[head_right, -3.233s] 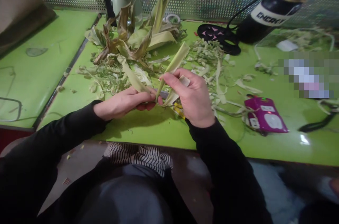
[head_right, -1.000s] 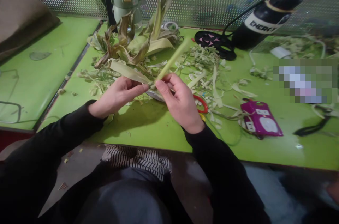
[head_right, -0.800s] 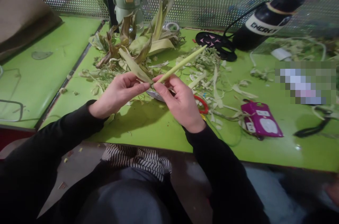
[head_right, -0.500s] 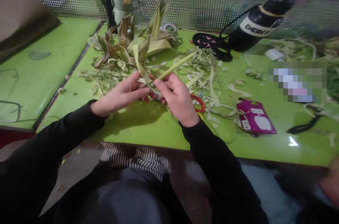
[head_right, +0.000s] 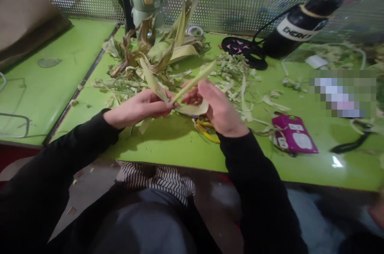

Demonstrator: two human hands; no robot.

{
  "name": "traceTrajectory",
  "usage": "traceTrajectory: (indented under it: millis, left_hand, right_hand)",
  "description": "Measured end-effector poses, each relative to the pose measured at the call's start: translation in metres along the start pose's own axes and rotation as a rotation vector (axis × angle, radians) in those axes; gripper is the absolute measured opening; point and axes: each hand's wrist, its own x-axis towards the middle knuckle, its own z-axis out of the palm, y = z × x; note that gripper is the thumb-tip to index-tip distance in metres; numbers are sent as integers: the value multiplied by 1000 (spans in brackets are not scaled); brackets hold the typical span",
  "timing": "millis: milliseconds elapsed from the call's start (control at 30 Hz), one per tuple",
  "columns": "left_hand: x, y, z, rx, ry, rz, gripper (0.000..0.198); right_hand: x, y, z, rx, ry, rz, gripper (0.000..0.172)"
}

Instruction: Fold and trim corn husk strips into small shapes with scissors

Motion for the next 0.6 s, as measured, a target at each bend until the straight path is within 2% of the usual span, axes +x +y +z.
traceTrajectory:
  millis: [67,133,200,233,300,333,367,467,600]
  left_hand:
    - [-2,0,1,-14,-24,-53,28]
    - [-3,-1,2,-76,-13,-68,30]
    - [-3,-2,3,-175,-16,-52,30]
    - [-3,-3,3,-223,-32,-40,31]
    - [-4,-3,3,-266,-81,-51,33]
    - [-5,-4,4,-261,-105,-69,34]
    - [-5,-3,5,-244,-125,-92,35]
    - [-9,-2,7,-168,-149,-118,38]
    - [-11,4,8,-29,-126,-99,39]
  right_hand:
    - [5,-3,-7,12,-68,2,46]
    - [9,-7,-17,-18,-245,10,52]
    - [11,-11,-29,-29,-465,33,74]
    - [12,-13,-33,-47,-496,55,75]
    - [15,-16,-35,-110,-401,78,56]
    - [17,-17,-31,-126,-318,50,42]
    - [20,-17,-25,-130,-291,53,33]
    - [26,-15,0,-132,-337,66,21]
    - [25,-10,22,-46,-226,15,17]
